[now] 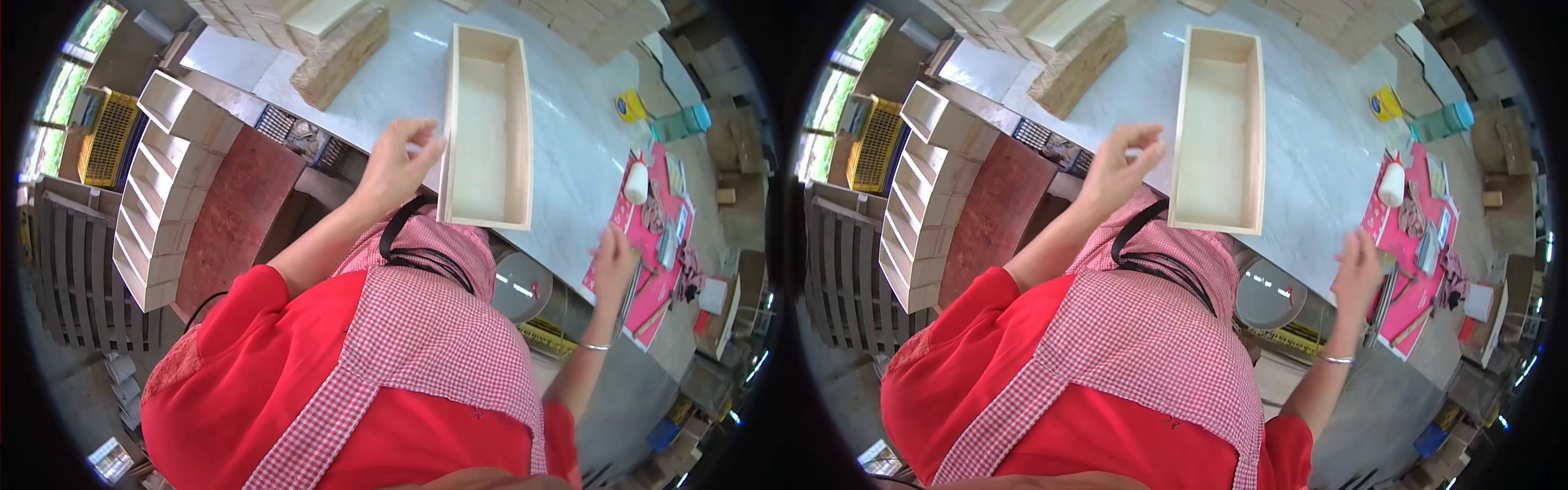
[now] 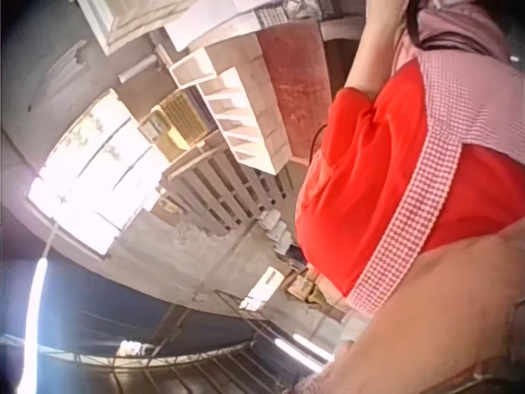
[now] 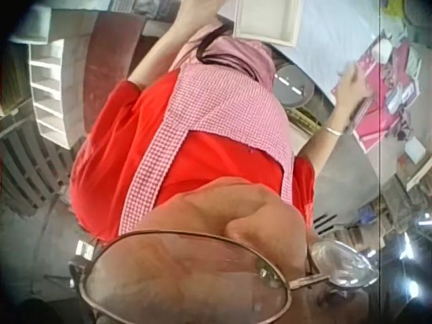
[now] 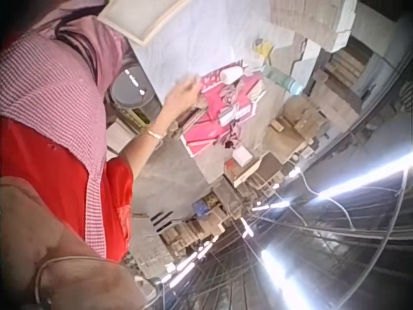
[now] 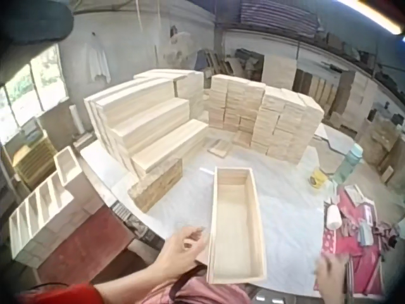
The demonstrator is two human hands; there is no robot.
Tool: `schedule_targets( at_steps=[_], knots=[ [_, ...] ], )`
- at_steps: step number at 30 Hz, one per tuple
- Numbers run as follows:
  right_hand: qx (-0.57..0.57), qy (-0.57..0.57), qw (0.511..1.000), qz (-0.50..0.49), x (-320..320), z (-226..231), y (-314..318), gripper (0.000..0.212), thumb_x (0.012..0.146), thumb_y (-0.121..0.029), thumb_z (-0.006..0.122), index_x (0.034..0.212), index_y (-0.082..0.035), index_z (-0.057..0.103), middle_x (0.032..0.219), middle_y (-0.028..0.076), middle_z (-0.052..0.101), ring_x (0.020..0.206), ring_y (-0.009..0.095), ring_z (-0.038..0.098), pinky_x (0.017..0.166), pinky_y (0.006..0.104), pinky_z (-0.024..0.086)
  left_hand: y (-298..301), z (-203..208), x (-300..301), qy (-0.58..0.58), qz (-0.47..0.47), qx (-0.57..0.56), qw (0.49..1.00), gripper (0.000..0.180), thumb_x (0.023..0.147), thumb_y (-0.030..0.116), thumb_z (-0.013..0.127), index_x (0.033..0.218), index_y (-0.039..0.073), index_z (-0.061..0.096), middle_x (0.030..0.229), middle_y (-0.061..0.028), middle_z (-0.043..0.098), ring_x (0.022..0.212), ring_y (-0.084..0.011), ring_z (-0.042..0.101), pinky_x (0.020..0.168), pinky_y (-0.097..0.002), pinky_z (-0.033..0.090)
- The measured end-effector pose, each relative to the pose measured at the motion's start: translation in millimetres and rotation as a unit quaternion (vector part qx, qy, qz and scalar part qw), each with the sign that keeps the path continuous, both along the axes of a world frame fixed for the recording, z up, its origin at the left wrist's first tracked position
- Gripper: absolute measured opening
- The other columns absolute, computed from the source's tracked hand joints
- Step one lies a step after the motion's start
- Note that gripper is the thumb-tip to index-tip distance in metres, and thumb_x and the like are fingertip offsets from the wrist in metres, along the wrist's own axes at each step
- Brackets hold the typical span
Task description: Assembling wooden box components using glue and a pneumatic nail gun.
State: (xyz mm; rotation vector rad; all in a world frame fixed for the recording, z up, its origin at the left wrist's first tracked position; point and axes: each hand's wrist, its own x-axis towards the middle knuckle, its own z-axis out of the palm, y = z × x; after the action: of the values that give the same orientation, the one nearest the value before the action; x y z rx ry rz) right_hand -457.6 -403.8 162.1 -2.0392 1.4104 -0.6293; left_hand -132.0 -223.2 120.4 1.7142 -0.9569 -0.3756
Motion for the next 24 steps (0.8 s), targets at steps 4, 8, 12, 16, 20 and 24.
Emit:
schedule_targets(
  at_steps=[4,8,12,16,20,24],
  knots=[
    [0.172,-0.005,0.976,0.132,105.5,6.0,20.1,0.040,0.094,-0.030,0.059,0.112,0.006,0.062,0.095,0.016,0.069,0.079,0.024,0.068,0.067,0.0346,0.051,4.1,-14.1,-6.7,0.238,-0.030,0.058,0.969,0.040,0.093,0.027,0.064,0.119,-0.002,0.057,0.101,-0.0108,0.065,0.090,-0.0181,0.063,0.078,-0.0310,0.052],
    [0.078,0.062,0.933,0.346,144.7,-23.3,8.7,0.031,0.093,-0.018,0.054,0.111,0.007,0.061,0.094,0.020,0.069,0.083,0.029,0.067,0.073,0.0394,0.051,3.2,-20.9,-29.4,0.186,-0.059,0.119,0.973,0.058,0.084,0.040,0.068,0.116,-0.006,0.054,0.107,-0.0224,0.061,0.096,-0.0314,0.061,0.082,-0.0393,0.050],
    [0.005,0.031,0.967,0.251,135.4,-15.2,27.9,0.031,0.093,-0.012,0.050,0.112,0.011,0.057,0.104,0.022,0.065,0.089,0.025,0.063,0.081,0.0367,0.050,14.3,-12.3,-29.8,0.081,-0.063,-0.021,0.994,0.078,0.076,0.033,0.070,0.136,-0.008,0.040,0.133,-0.0283,0.045,0.123,-0.0398,0.046,0.107,-0.0399,0.036],
    [-0.103,-0.050,0.961,0.251,191.4,40.8,97.6,0.036,0.097,-0.019,0.050,0.119,0.010,0.053,0.108,0.023,0.063,0.090,0.029,0.061,0.081,0.0382,0.049,56.8,21.0,-13.9,0.113,-0.026,-0.185,0.976,0.086,0.076,0.028,0.070,0.145,-0.003,0.030,0.142,-0.0242,0.036,0.132,-0.0379,0.037,0.114,-0.0376,0.026],
    [-0.114,-0.108,0.880,0.448,254.7,71.7,133.4,0.039,0.099,-0.020,0.048,0.129,0.005,0.051,0.112,0.022,0.062,0.086,0.027,0.062,0.080,0.0346,0.048,112.3,53.0,33.4,0.110,0.174,-0.367,0.907,0.070,0.087,0.014,0.066,0.148,0.006,0.032,0.141,-0.0099,0.044,0.130,-0.0221,0.041,0.111,-0.0334,0.030],
    [-0.108,-0.148,0.813,0.552,299.7,68.0,183.5,0.041,0.100,-0.019,0.048,0.135,0.001,0.048,0.118,0.019,0.061,0.083,0.019,0.063,0.079,0.0313,0.048,208.8,65.2,88.7,0.231,0.254,-0.487,0.803,0.044,0.092,0.008,0.061,0.135,0.005,0.050,0.121,-0.0047,0.062,0.114,-0.0146,0.056,0.102,-0.0316,0.042]
  ],
)
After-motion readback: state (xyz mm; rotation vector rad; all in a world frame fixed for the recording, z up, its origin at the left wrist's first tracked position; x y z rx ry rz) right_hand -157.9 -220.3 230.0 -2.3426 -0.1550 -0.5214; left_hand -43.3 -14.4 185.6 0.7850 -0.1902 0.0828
